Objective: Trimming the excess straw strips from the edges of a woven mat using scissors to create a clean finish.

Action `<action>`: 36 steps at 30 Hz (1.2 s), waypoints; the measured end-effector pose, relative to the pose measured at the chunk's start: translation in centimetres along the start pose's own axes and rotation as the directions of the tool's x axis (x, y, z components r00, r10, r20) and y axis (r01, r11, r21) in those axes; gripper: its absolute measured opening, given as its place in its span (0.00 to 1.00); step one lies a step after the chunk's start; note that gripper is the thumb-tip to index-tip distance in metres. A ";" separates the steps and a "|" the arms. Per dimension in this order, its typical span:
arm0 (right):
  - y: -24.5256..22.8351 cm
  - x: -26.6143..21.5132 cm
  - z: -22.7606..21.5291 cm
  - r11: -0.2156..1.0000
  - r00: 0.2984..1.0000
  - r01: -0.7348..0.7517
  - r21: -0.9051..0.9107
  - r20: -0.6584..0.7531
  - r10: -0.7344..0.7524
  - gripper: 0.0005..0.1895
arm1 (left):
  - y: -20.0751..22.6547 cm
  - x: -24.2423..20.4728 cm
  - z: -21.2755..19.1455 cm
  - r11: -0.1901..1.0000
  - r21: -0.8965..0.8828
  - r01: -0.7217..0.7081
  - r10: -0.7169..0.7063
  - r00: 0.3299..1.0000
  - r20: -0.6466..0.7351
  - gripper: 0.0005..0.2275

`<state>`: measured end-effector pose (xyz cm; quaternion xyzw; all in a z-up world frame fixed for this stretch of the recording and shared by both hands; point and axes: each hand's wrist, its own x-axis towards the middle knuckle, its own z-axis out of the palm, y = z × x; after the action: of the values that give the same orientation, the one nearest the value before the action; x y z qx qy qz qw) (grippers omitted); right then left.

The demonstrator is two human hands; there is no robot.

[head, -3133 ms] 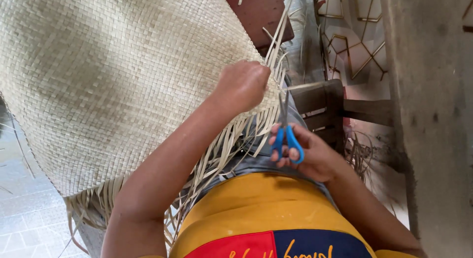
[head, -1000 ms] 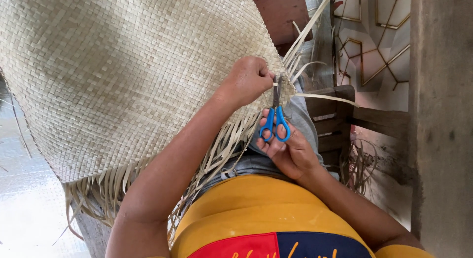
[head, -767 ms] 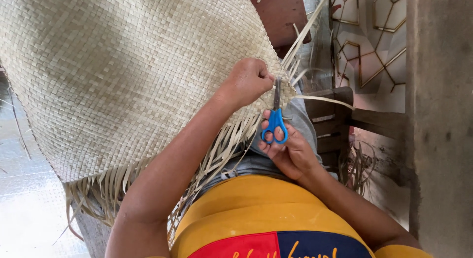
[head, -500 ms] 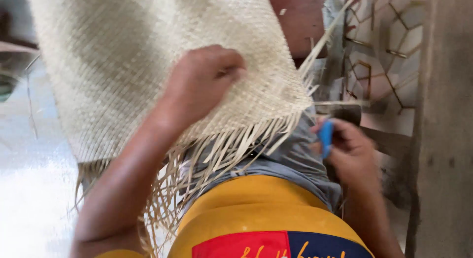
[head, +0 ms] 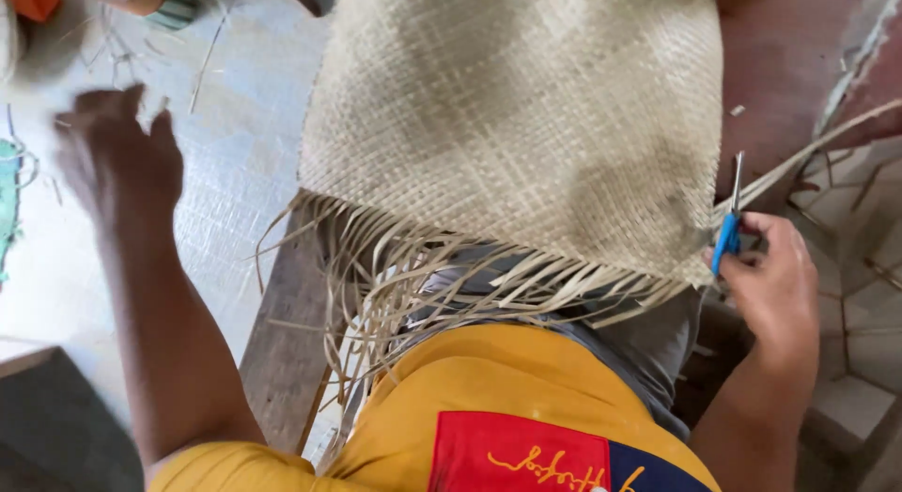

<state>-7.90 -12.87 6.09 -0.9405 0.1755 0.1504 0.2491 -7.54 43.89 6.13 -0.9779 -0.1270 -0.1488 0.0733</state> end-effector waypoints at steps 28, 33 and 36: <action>1.4 0.9 -3.4 0.875 0.996 0.005 0.484 -0.085 0.041 0.21 | 8.6 4.6 0.6 0.163 -0.707 0.688 0.101 0.701 0.706 0.18; 2.4 0.8 -3.9 0.872 0.990 0.104 0.478 -0.131 -0.047 0.21 | 10.6 8.7 2.7 0.110 -0.702 0.703 0.102 0.695 0.712 0.17; 2.8 -0.2 -3.2 0.909 0.999 0.000 0.417 -0.048 0.022 0.22 | 11.6 9.9 5.5 0.478 -0.744 0.467 0.006 0.845 0.534 0.15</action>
<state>-8.54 -16.76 7.66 -0.8682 0.2152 0.0865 0.4386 6.23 36.05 2.77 -0.8611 -0.1860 0.0397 -0.4715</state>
